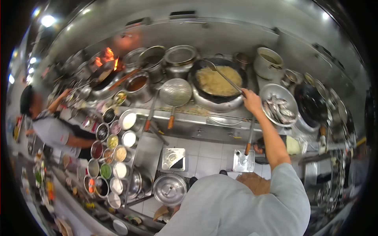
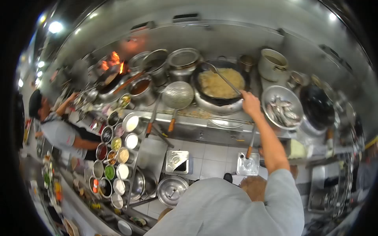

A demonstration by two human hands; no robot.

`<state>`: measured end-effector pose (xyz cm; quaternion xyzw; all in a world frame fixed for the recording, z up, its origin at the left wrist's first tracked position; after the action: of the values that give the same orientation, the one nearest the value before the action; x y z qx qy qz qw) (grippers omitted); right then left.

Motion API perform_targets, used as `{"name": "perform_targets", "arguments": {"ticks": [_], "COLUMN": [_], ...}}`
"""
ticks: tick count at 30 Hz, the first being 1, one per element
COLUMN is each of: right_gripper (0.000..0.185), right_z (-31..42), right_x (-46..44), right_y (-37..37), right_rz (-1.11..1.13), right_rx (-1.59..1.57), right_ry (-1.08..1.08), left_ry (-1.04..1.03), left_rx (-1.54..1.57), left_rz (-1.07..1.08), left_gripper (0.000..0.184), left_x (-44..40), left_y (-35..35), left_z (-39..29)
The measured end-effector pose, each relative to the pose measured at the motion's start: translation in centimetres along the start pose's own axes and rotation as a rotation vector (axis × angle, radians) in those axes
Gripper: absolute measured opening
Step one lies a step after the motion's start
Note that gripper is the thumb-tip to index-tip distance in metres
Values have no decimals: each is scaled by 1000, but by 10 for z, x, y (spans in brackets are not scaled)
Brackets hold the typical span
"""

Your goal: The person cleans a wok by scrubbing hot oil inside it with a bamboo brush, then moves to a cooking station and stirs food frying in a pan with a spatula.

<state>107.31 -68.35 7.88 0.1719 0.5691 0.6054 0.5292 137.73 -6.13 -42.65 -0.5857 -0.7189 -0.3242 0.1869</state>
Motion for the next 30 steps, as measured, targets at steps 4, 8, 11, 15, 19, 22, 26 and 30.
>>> {"name": "perform_targets", "arguments": {"ticks": [4, 8, 11, 15, 19, 22, 26, 30], "right_gripper": [52, 59, 59, 53, 46, 47, 51, 51], "right_z": [-34, -6, -29, -88, -181, -215, -261, -298], "right_x": [24, 55, 81, 108, 164, 238, 364, 445], "right_y": [-42, 7, 33, 79, 132, 159, 145, 120], "right_rz": [-127, -160, -252, -429, -563, -621, -457, -336], "right_rx": [-515, -58, 33, 181, 212, 234, 134, 137], "right_ry": [-137, -246, -325, -453, -604, -593, -732, -682], "left_ry": [-17, 22, 202, 195, 75, -3, -8, 42], "left_rx": [47, 192, 443, 454, 456, 130, -98, -88], "left_rz": [104, 242, 292, -45, 61, 128, 116, 80], "left_gripper": [31, 33, 32, 27, 22, 22, 23, 24], "left_x": [-34, -85, -122, -93, -59, -40, -13, 5], "left_y": [24, 63, 102, 112, 76, 18, -39, -56], "left_z": [-35, -46, -52, -96, -102, -76, -54, -63]}}
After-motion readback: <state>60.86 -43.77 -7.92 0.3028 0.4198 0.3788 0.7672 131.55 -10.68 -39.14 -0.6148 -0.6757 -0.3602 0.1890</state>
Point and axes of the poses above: each hand's wrist, its own x-axis away from the middle knuckle, its own y-axis out of the back of the hand, z = x × y, the point moved 6 cm from there along -x, towards the middle knuckle, and after that the axes turned 8 degrees about y, right-handed, at the moved point
